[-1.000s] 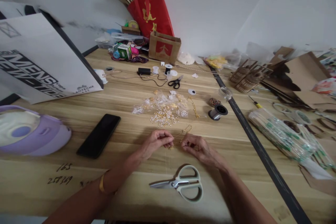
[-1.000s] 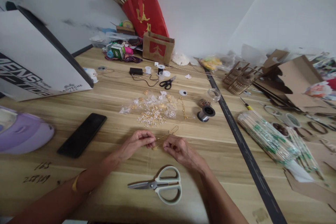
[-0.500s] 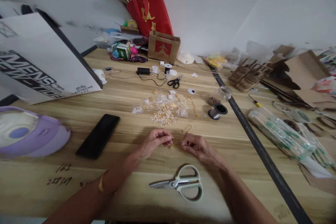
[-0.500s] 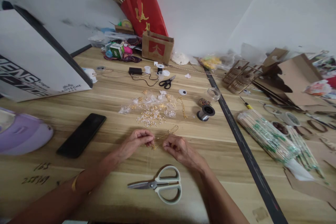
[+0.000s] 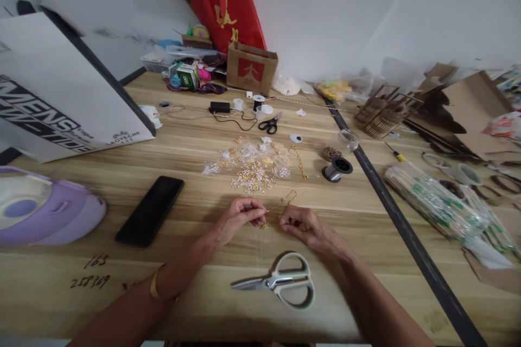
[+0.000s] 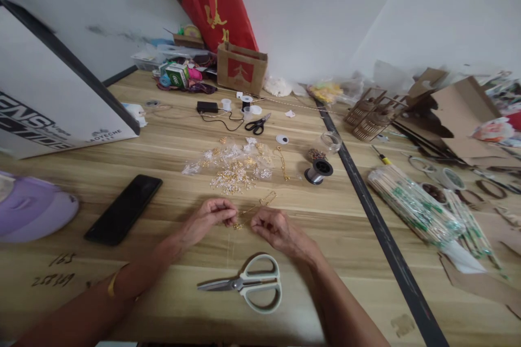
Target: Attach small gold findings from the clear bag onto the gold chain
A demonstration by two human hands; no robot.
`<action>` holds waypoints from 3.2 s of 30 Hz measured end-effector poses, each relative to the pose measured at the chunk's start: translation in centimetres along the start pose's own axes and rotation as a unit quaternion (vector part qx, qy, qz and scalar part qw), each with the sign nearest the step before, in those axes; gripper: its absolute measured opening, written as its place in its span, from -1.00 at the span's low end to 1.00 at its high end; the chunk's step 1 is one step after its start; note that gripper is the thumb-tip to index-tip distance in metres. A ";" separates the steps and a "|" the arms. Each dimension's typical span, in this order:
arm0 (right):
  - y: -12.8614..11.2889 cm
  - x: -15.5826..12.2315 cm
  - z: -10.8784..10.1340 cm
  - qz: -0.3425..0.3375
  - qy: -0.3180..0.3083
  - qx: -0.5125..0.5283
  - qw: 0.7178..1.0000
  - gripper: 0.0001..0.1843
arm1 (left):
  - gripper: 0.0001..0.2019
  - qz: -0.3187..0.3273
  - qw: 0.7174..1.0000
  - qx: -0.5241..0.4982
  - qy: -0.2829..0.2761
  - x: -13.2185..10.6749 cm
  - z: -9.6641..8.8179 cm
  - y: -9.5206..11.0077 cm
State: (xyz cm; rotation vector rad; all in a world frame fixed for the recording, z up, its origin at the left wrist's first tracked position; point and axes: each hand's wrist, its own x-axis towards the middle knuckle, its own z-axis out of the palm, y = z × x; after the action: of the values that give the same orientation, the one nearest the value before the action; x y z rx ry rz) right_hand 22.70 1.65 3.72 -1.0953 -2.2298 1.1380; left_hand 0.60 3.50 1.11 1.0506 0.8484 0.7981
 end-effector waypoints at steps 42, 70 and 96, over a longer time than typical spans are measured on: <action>0.1 0.2 0.8 0.040 0.037 0.050 0.997 -0.79 | -0.78 -0.004 0.998 0.062 -0.012 0.0 0.3 0.2; -0.3 0.5 1.3 -0.061 0.045 -0.112 0.991 -0.88 | -0.81 0.090 0.880 0.465 0.023 -0.6 2.0 -0.6; 1.1 0.6 2.2 -0.008 0.083 -0.005 0.997 -0.82 | -0.87 0.028 0.957 0.283 -0.063 0.0 1.3 -0.9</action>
State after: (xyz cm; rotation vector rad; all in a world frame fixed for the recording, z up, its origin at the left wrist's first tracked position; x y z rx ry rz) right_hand 21.45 1.51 1.54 -1.1315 -2.1150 0.9924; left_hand 1.92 2.66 0.57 1.6182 0.9664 0.5329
